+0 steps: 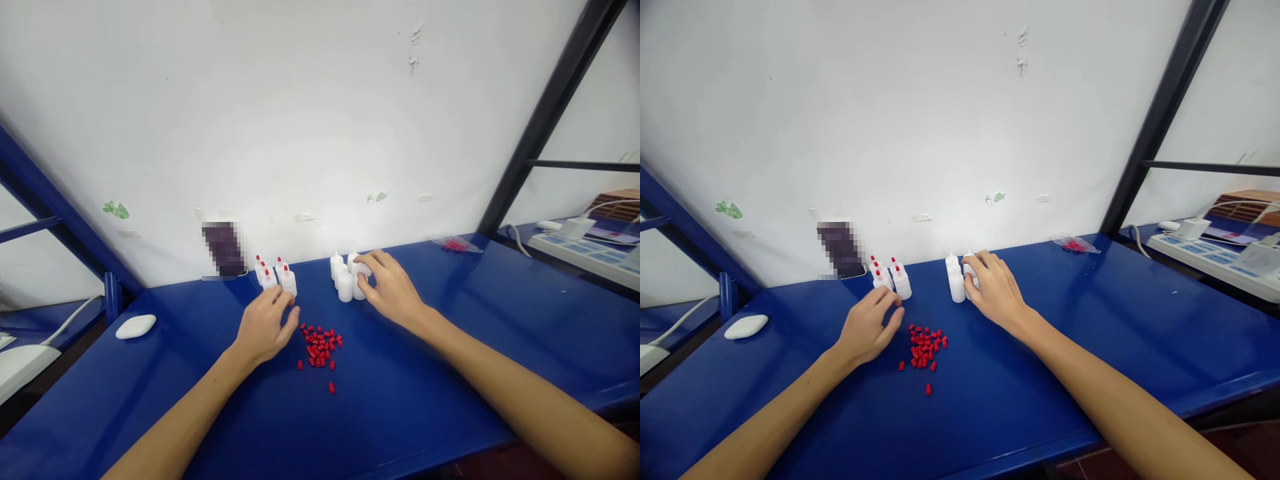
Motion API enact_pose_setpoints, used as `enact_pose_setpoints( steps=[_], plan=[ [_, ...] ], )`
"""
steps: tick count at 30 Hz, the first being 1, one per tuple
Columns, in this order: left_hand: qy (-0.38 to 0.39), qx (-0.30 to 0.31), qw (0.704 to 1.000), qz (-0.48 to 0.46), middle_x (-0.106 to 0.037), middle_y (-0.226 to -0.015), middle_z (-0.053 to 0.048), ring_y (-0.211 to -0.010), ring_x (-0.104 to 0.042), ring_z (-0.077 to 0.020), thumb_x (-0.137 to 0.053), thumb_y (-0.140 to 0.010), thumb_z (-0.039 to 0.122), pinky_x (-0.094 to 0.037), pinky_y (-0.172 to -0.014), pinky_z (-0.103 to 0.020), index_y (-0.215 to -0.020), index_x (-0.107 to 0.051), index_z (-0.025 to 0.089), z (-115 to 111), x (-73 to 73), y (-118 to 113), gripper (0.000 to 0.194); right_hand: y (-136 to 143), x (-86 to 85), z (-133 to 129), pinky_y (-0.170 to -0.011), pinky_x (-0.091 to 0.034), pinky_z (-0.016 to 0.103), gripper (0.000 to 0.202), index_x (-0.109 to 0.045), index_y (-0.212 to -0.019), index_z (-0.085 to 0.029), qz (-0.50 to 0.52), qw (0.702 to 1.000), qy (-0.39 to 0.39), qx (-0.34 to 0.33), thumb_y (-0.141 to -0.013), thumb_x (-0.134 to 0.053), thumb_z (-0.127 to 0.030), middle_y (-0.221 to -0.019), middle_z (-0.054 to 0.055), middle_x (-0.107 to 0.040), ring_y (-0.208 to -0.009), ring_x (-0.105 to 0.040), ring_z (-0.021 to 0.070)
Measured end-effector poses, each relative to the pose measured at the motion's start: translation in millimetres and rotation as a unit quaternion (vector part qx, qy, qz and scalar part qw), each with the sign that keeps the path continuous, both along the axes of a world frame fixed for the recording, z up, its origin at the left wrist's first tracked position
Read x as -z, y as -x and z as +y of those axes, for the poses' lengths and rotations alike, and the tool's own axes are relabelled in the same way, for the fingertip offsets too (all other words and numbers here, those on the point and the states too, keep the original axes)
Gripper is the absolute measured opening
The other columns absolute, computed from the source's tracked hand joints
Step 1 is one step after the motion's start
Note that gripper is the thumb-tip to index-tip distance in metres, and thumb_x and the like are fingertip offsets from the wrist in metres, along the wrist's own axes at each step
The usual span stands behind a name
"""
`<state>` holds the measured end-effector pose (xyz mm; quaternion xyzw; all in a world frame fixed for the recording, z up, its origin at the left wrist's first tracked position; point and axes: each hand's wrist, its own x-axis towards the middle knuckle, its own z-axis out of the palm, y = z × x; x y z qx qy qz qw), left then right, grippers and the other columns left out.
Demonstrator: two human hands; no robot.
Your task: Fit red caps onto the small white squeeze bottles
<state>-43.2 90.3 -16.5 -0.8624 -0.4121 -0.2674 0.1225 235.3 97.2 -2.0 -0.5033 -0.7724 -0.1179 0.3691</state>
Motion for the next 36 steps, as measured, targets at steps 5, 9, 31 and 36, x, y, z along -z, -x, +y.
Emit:
enact_pose_setpoints(
  steps=[5,9,31,36],
  plan=[
    [-0.07,-0.142,0.986,-0.058,-0.05,-0.119,-0.014,-0.094,-0.056,-0.0245,-0.049,-0.092,0.028,-0.049,-0.082,-0.037,-0.124,-0.056,0.017,12,-0.3,16,0.035,3,0.5,-3,-0.08,-0.051,0.04,0.036,-0.055,-0.125,-0.019,-0.01,0.998,0.056,0.006,-0.089,-0.051,-0.02,-0.113,0.011,-0.059,-0.091,-0.061,0.0257],
    [-0.048,-0.143,0.989,0.002,-0.047,-0.134,-0.016,-0.108,-0.053,-0.0301,-0.048,-0.092,0.027,-0.047,-0.09,-0.044,-0.135,-0.052,0.019,17,4.2,21,0.044,5,-0.1,-5,-0.081,-0.053,0.041,0.039,-0.053,-0.126,-0.02,0.021,0.999,0.035,-0.001,-0.087,-0.054,-0.023,-0.116,0.011,-0.056,-0.096,-0.061,0.0267],
    [-0.15,0.148,0.976,-0.047,-0.069,-0.085,-0.004,-0.076,-0.057,-0.0177,-0.049,-0.092,0.011,-0.041,-0.069,-0.034,-0.116,-0.06,0.021,-24,7.9,-23,0.028,50,6.5,-53,-0.072,-0.049,0.034,0.032,-0.041,-0.112,-0.022,0.067,0.952,0.118,-0.274,-0.087,-0.06,-0.028,-0.094,0.004,-0.06,-0.078,-0.058,0.0189],
    [-0.107,0.129,0.985,-0.028,-0.062,-0.078,-0.004,-0.07,-0.053,-0.0173,-0.044,-0.097,0.017,-0.041,-0.066,-0.032,-0.109,-0.059,0.018,-28,4.0,-27,0.019,54,15.6,-54,-0.06,-0.047,0.025,0.022,-0.041,-0.108,-0.024,0.164,0.918,0.176,-0.314,-0.091,-0.055,-0.021,-0.082,-0.002,-0.056,-0.063,-0.055,0.012]
  ],
)
